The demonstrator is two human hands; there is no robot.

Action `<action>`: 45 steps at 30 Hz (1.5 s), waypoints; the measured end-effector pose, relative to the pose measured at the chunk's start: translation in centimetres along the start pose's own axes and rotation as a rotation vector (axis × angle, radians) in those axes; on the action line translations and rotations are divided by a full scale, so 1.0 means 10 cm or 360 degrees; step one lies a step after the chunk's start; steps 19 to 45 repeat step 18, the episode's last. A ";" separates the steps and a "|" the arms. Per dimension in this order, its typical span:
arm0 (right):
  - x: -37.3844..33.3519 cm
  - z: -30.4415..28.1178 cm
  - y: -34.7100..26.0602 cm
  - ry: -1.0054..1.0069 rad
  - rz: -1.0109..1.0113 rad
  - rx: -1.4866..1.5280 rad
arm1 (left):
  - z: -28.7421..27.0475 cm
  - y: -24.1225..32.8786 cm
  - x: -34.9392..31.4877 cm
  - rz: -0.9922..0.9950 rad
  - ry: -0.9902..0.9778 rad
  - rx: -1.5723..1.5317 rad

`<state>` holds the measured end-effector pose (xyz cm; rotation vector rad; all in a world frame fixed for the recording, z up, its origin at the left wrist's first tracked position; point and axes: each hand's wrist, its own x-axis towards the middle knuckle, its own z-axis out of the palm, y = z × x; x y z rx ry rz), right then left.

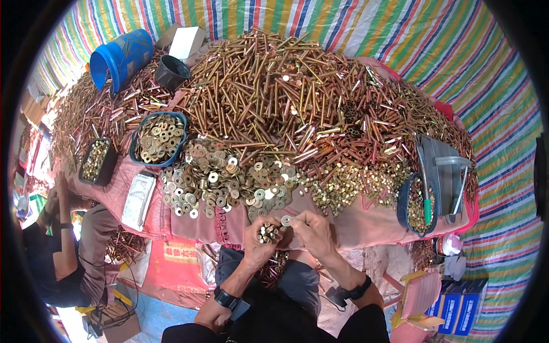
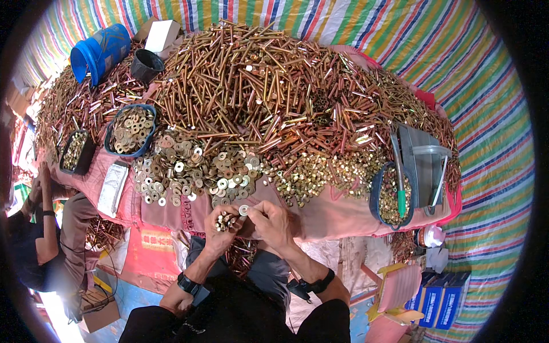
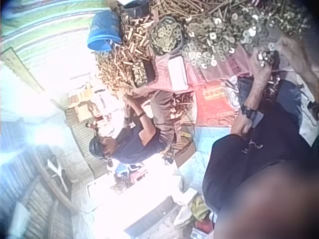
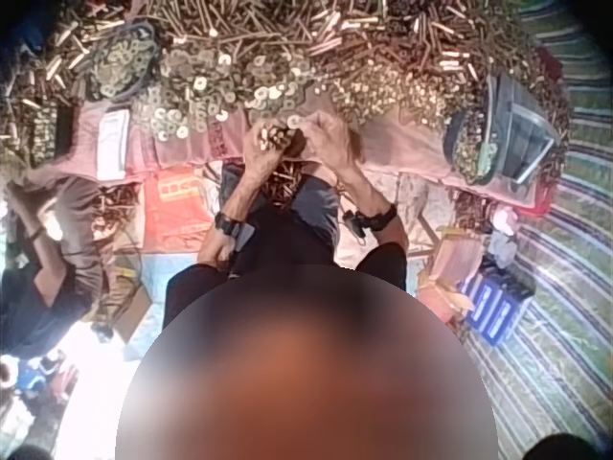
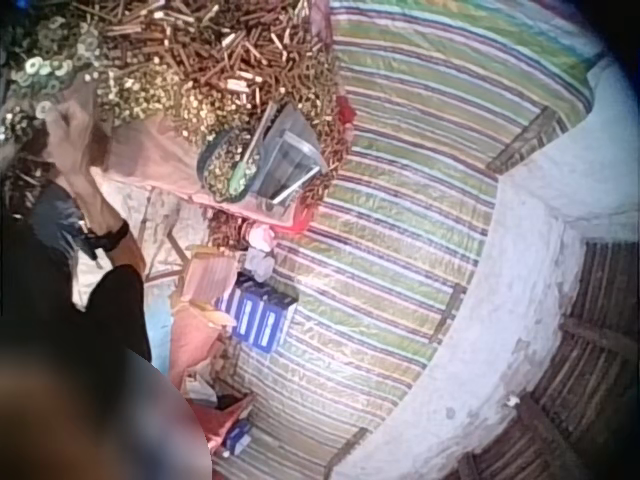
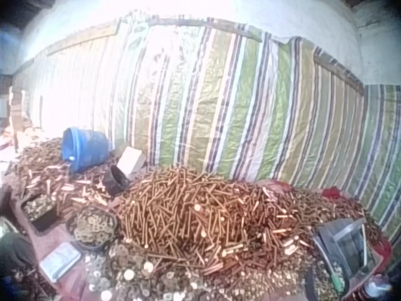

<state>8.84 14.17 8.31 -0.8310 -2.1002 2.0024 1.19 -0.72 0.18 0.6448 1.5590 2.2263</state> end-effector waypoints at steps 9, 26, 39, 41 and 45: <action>0.39 -0.42 0.12 0.0577 -0.0749 -0.1096 | -0.03 0.02 -0.01 -0.0104 0.0048 -0.0166; 0.88 -0.87 0.06 0.0362 -0.1025 -0.1943 | -0.14 -0.12 -0.05 -0.0072 -0.0076 0.0013; 0.88 -0.87 0.06 0.0362 -0.1025 -0.1943 | -0.14 -0.12 -0.05 -0.0072 -0.0076 0.0013; 0.88 -0.87 0.06 0.0362 -0.1025 -0.1943 | -0.14 -0.12 -0.05 -0.0072 -0.0076 0.0013; 0.88 -0.87 0.06 0.0362 -0.1025 -0.1943 | -0.14 -0.12 -0.05 -0.0072 -0.0076 0.0013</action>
